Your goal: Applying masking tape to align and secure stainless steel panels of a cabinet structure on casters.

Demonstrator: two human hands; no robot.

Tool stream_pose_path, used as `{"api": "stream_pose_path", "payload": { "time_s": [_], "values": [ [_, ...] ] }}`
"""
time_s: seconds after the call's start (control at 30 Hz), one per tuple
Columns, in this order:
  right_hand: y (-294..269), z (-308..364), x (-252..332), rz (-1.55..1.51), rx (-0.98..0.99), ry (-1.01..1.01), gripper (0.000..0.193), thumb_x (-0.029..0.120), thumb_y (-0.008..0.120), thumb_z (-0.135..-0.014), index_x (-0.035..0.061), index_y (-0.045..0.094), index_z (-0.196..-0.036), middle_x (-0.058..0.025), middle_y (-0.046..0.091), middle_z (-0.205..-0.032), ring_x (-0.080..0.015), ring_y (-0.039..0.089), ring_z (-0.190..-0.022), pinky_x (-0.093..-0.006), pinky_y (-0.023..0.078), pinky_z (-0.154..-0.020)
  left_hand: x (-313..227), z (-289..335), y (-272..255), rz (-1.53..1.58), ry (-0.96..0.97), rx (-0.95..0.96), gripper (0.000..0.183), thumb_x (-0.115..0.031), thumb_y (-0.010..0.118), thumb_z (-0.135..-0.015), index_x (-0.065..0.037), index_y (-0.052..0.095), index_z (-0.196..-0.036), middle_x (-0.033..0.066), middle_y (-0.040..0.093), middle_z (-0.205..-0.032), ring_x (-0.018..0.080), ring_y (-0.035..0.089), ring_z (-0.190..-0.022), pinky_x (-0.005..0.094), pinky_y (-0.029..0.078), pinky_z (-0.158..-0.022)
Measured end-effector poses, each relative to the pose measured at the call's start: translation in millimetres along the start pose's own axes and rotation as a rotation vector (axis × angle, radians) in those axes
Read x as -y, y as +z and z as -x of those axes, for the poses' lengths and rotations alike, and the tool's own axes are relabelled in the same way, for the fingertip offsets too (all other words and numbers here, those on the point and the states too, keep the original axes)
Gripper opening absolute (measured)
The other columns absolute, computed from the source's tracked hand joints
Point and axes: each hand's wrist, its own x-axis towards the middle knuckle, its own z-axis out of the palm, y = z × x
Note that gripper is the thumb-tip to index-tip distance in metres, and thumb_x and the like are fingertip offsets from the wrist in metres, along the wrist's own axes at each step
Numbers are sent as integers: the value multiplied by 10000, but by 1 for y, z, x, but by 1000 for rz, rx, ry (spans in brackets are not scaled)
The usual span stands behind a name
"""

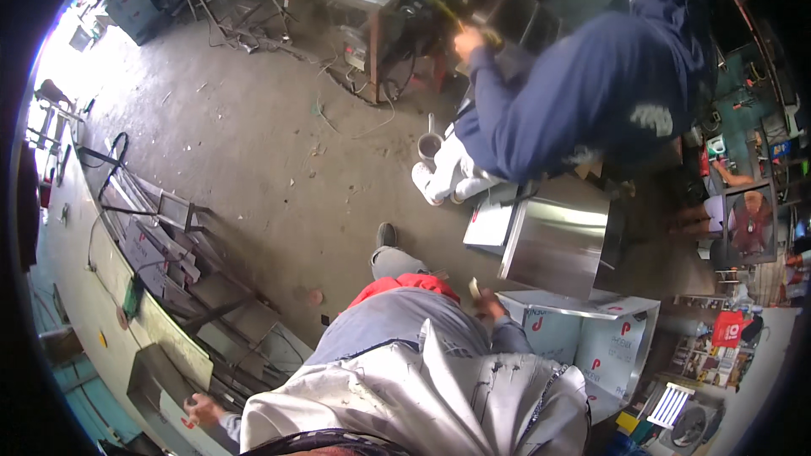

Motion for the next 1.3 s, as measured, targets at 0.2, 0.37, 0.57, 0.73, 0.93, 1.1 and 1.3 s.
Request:
{"api": "stream_pose_path", "payload": {
  "time_s": [0.2, 0.37, 0.57, 0.73, 0.93, 1.1, 1.3],
  "values": [
    [-1, -66, 344, -185, 191, -200, 398, 222, 700, -1078, 116, 685, -1461, -82, 771, -1208, -150, 749, -978, -345, 612, -738, -301, 141, 28, 1032, 248, 831, 150, -108, 771, -985, -11, 802, -1095, 13, 734, -872, 90, 635, -770, 268, 528, -717],
    [17, -18, 575, -449, 623, -489, 507, 327, 698, -1075, 91, 642, -1520, -133, 607, -1586, -312, 555, -1467, -608, 422, -1181, -576, 175, -45, 1225, 440, 1345, 194, -80, 766, -998, 36, 767, -1154, 53, 762, -982, 107, 677, -914, 281, 544, -813],
    [58, -26, 714, -993, 976, -634, 532, 370, 722, -1051, 84, 666, -1497, -147, 399, -1765, -396, 380, -1610, -634, 320, -1269, -836, 154, -116, 1277, 691, 2047, 329, -109, 792, -1005, 37, 718, -1290, 94, 779, -1150, 172, 718, -1085, 346, 582, -987],
    [68, -38, 797, -1353, 887, -843, 519, 407, 701, -1059, 102, 698, -1479, -165, 356, -1784, -400, 388, -1604, -604, 330, -1283, -947, 151, -73, 1154, 746, 2537, 426, -91, 834, -983, 8, 689, -1372, 76, 768, -1264, 198, 722, -1183, 381, 589, -1048],
    [72, -31, 858, -1552, 775, -890, 483, 394, 675, -1073, 99, 722, -1452, -187, 345, -1784, -419, 382, -1605, -598, 306, -1286, -1023, 119, -94, 917, 784, 2857, 464, -112, 877, -946, -8, 716, -1368, 70, 774, -1298, 204, 712, -1195, 388, 567, -1049],
    [72, -30, 880, -1604, 698, -938, 488, 390, 673, -1075, 84, 718, -1453, -195, 363, -1772, -420, 391, -1599, -596, 313, -1281, -1053, 108, -95, 823, 872, 2948, 359, -195, 866, -984, -9, 783, -1280, 37, 795, -1193, 147, 703, -1099, 336, 573, -932],
    [71, -35, 897, -1629, 660, -994, 495, 385, 669, -1078, 67, 714, -1454, -205, 384, -1758, -421, 402, -1592, -595, 322, -1275, -1078, 91, -99, 767, 858, 2825, 367, -183, 849, -1004, 13, 743, -1296, 51, 784, -1193, 151, 697, -1105, 353, 568, -963]
  ]
}}
